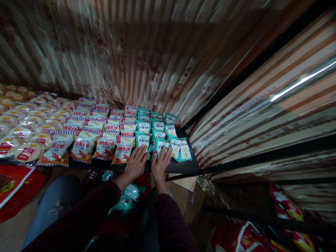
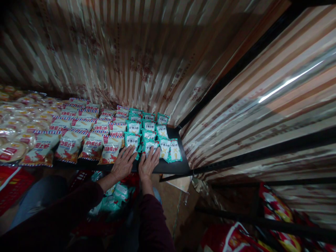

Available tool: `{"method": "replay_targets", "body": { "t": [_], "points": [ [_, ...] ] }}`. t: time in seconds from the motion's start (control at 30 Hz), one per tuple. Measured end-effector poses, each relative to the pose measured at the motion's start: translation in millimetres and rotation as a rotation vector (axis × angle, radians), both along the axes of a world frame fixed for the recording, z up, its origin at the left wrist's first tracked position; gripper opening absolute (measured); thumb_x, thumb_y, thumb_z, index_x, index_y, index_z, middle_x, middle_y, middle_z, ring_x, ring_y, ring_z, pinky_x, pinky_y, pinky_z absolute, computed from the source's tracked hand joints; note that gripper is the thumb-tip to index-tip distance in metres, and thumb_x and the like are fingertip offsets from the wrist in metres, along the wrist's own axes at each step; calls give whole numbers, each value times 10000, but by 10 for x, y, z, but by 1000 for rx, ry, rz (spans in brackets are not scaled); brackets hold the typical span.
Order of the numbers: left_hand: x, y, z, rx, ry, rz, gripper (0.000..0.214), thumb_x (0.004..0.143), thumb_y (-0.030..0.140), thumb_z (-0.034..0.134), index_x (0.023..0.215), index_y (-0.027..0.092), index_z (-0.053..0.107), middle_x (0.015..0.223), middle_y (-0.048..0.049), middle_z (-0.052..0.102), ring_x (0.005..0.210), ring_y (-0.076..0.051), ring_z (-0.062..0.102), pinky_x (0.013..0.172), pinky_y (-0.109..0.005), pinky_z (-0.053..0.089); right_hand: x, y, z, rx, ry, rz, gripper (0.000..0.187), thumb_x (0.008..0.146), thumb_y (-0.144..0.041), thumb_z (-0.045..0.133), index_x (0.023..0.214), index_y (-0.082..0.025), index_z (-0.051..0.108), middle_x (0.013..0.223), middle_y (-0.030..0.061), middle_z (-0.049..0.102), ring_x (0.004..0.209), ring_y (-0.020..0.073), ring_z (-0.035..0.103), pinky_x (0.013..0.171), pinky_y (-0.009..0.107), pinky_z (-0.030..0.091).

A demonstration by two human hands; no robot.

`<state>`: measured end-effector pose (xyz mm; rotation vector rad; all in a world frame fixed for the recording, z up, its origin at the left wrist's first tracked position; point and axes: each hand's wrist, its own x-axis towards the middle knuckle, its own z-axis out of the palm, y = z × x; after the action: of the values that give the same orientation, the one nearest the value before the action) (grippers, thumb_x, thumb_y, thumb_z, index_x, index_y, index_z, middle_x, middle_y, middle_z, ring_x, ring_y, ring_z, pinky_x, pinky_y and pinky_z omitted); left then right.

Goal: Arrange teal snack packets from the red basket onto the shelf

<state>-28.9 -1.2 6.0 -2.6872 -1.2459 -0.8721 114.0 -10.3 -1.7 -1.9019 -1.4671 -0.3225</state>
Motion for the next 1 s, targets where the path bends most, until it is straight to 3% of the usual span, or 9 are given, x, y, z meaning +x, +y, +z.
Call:
{"method": "replay_targets", "body": {
  "t": [0.73, 1.0],
  "points": [
    [15, 9, -61, 54, -1, 13, 504, 842, 140, 442, 1341, 75, 449, 1494, -160, 316, 1428, -275, 158, 1153, -489, 222, -37, -22, 48, -11, -169, -30, 436, 953, -367, 377, 1355, -234, 477, 1544, 141, 184, 1401, 326, 157, 1018, 568, 296],
    [10, 16, -58, 54, -17, -4, 477, 833, 124, 443, 1304, 73, 491, 1480, -164, 344, 1426, -278, 167, 1149, -489, 231, -22, 2, 58, -18, -148, -43, 449, 952, -330, 373, 1382, -222, 440, 1549, 151, 152, 1400, 326, 150, 1022, 564, 298]
  ]
}}
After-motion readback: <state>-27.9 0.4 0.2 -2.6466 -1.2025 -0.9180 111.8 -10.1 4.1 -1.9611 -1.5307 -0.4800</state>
